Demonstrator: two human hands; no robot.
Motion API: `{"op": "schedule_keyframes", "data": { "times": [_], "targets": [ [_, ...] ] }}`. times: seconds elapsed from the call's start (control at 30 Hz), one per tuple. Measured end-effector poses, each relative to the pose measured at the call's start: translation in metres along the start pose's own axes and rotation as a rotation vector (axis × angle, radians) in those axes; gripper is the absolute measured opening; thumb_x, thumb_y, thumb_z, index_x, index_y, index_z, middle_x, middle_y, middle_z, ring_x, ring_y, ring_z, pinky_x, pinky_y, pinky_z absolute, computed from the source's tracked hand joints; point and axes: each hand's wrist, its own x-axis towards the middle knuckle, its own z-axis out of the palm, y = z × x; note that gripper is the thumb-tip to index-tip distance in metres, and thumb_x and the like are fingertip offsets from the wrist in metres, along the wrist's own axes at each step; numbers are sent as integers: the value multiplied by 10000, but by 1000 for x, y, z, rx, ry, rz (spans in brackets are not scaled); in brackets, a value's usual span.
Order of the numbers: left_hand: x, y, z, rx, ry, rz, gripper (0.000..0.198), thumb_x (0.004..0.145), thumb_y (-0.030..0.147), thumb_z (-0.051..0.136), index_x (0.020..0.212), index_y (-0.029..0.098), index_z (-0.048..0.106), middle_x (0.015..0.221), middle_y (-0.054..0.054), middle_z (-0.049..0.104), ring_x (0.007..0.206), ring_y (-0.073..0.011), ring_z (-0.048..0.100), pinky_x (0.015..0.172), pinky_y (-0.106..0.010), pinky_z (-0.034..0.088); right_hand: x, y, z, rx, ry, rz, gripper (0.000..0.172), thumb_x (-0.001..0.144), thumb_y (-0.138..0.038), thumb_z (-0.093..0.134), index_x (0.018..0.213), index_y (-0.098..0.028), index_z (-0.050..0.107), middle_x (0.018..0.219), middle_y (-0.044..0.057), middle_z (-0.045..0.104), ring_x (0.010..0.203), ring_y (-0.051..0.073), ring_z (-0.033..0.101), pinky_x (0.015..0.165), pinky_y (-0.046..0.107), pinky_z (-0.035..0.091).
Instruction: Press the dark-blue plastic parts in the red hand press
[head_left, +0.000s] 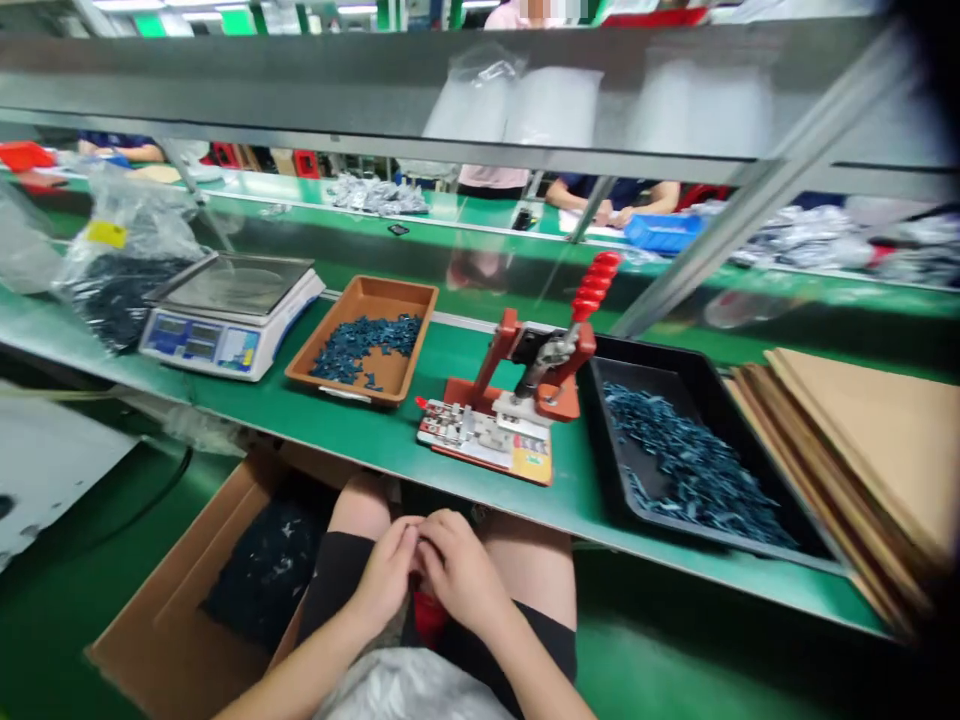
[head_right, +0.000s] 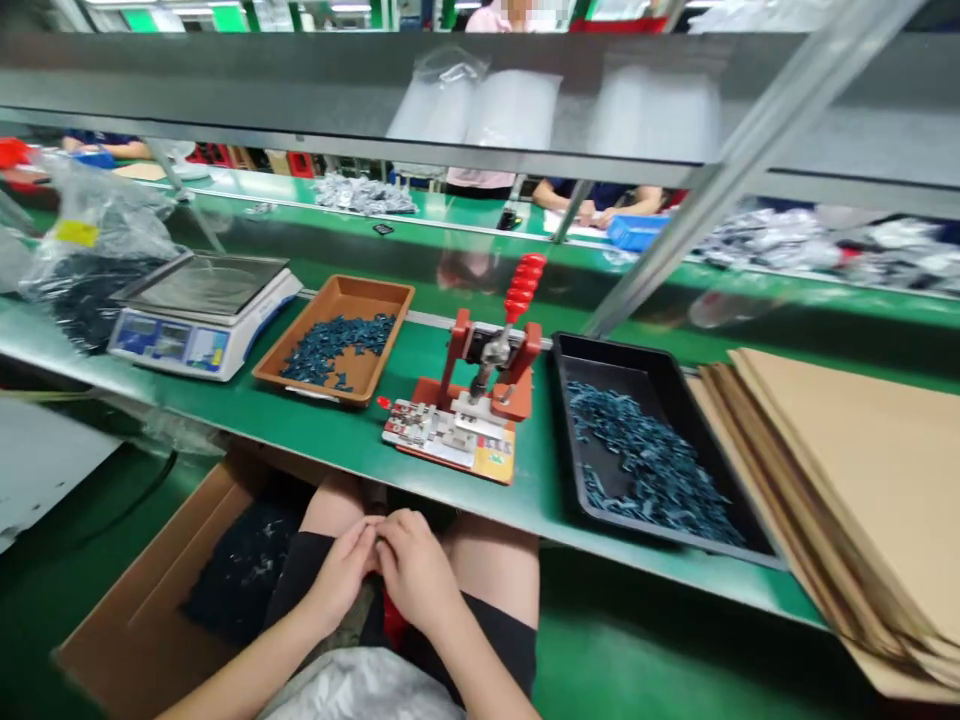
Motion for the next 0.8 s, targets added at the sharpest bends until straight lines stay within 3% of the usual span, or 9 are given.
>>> {"op": "schedule_keyframes", "data": {
  "times": [0.13, 0.23, 0.3, 0.37, 0.43, 0.53, 0.63, 0.7, 0.8],
  "targets": [
    [0, -23, -121, 311, 263, -24, 461, 757, 693, 586, 973, 292, 655, 891, -53, 776, 879, -343, 750, 902, -532, 593, 6, 4, -42, -67, 151, 33, 352, 936, -213, 545, 1272, -287, 621, 1153, 74, 660, 1070, 230, 635, 936, 379, 546],
    [32, -37, -218, 654, 433, -82, 356, 677, 638, 553, 882, 358, 635, 769, -11, 766, 926, -418, 740, 961, -643, 542, 5, 28, -129, -265, 471, 75, 239, 951, -247, 486, 1063, -249, 698, 999, 78, 707, 961, 230, 663, 892, 378, 540],
    [37, -34, -248, 845, 453, -85, 319, 616, 591, 548, 779, 329, 627, 694, -48, 743, 933, -471, 724, 964, -677, 522, 0, 45, -187, -420, 581, 205, 251, 935, -263, 482, 1025, -222, 712, 1015, 104, 720, 963, 248, 666, 895, 392, 525],
    [29, -15, -245, 907, 373, 70, 323, 618, 553, 567, 801, 302, 656, 869, -82, 781, 1044, -439, 708, 1020, -606, 521, 1, 68, -229, -544, 498, 387, 249, 889, -254, 525, 1029, -203, 725, 1065, 128, 728, 988, 270, 670, 907, 403, 506],
    [25, 19, -216, 913, 330, 265, 362, 715, 543, 567, 934, 283, 692, 1091, -82, 768, 1090, -360, 704, 1041, -519, 532, 9, 96, -253, -598, 278, 602, 171, 800, -238, 630, 923, -196, 740, 968, 136, 747, 893, 284, 692, 814, 384, 512],
    [43, 88, -163, 949, 366, 563, 322, 876, 465, 516, 1028, 254, 706, 1125, -85, 741, 1076, -278, 693, 1030, -432, 535, 20, 126, -262, -618, 59, 783, 63, 748, -199, 661, 722, -216, 716, 783, 107, 740, 743, 260, 697, 700, 341, 490],
    [82, 153, -126, 1014, 403, 790, 320, 902, 449, 511, 996, 229, 723, 1082, -109, 741, 1065, -277, 678, 1037, -429, 510, 21, 132, -259, -629, 85, 775, 131, 783, -200, 624, 673, -230, 688, 745, 88, 737, 696, 239, 695, 659, 317, 471],
    [116, 187, -113, 1108, 376, 706, 326, 884, 440, 522, 978, 213, 735, 1067, -133, 750, 1018, -288, 692, 1000, -425, 517, 19, 127, -256, -643, 171, 762, 141, 808, -202, 600, 697, -231, 683, 775, 90, 747, 722, 244, 700, 669, 319, 473],
    [166, 222, -100, 1250, 352, 356, 318, 771, 476, 636, 819, 180, 745, 931, -190, 765, 958, -351, 716, 915, -442, 534, 15, 112, -253, -631, 338, 693, 150, 838, -215, 560, 778, -226, 697, 837, 96, 756, 789, 248, 705, 727, 329, 493]
  ]
}}
